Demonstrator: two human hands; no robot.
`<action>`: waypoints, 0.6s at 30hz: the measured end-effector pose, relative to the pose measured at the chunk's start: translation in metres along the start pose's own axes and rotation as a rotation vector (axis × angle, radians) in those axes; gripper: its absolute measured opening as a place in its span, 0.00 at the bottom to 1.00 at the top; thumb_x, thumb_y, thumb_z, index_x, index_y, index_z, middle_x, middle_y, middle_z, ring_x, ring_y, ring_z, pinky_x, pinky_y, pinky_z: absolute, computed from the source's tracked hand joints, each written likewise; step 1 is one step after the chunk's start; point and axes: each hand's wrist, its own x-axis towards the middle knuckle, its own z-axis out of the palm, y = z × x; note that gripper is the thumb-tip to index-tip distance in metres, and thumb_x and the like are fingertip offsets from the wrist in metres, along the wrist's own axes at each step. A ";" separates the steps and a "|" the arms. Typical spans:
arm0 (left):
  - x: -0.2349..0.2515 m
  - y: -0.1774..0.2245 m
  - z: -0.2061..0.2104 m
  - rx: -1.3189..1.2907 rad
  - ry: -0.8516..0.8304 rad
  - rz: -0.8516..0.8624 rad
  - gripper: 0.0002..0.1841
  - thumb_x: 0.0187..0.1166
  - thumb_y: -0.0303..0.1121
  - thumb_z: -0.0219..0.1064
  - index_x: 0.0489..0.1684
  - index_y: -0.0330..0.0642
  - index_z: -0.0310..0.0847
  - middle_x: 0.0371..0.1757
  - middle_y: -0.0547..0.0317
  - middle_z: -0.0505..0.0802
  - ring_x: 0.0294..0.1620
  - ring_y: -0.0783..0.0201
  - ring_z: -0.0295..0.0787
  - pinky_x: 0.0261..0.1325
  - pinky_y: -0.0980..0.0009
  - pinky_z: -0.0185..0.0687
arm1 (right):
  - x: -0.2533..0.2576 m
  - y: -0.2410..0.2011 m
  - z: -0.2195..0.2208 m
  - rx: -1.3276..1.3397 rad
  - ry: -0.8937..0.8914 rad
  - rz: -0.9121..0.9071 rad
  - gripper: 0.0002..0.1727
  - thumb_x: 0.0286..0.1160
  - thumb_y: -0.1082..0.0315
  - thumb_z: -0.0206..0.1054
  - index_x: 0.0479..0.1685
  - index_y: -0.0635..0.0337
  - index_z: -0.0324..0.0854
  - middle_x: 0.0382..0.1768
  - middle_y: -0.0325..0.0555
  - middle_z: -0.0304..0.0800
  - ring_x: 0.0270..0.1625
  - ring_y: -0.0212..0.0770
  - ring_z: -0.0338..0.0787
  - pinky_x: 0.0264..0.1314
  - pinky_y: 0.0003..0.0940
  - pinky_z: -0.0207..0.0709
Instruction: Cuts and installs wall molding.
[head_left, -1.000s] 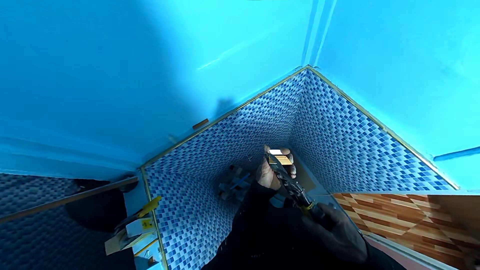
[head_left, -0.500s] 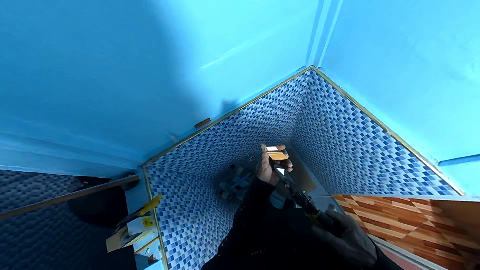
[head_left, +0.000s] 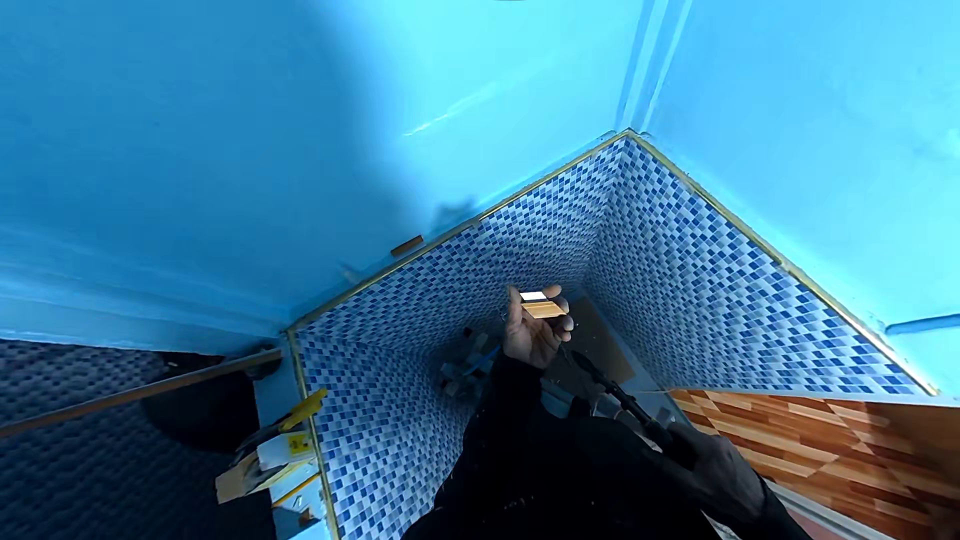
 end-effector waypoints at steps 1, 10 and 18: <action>0.000 0.001 -0.002 -0.013 -0.019 0.001 0.40 0.76 0.75 0.52 0.54 0.45 0.91 0.41 0.45 0.96 0.34 0.56 0.96 0.37 0.69 0.92 | 0.002 0.002 0.001 0.006 -0.014 0.016 0.27 0.66 0.42 0.71 0.32 0.61 0.85 0.18 0.47 0.81 0.21 0.46 0.82 0.25 0.49 0.75; -0.005 0.018 -0.005 0.020 0.209 0.016 0.38 0.92 0.59 0.29 0.65 0.42 0.83 0.47 0.41 0.96 0.38 0.53 0.98 0.38 0.67 0.95 | 0.031 0.008 0.026 0.158 -0.144 0.185 0.26 0.67 0.45 0.73 0.38 0.64 0.87 0.29 0.51 0.86 0.33 0.47 0.86 0.39 0.52 0.79; -0.008 0.058 -0.032 -0.029 0.420 0.132 0.31 0.96 0.46 0.26 0.69 0.40 0.76 0.55 0.37 0.93 0.49 0.46 0.96 0.54 0.57 0.93 | 0.082 0.007 0.057 0.264 -0.238 0.358 0.26 0.71 0.47 0.75 0.49 0.64 0.87 0.34 0.54 0.90 0.34 0.50 0.90 0.44 0.55 0.85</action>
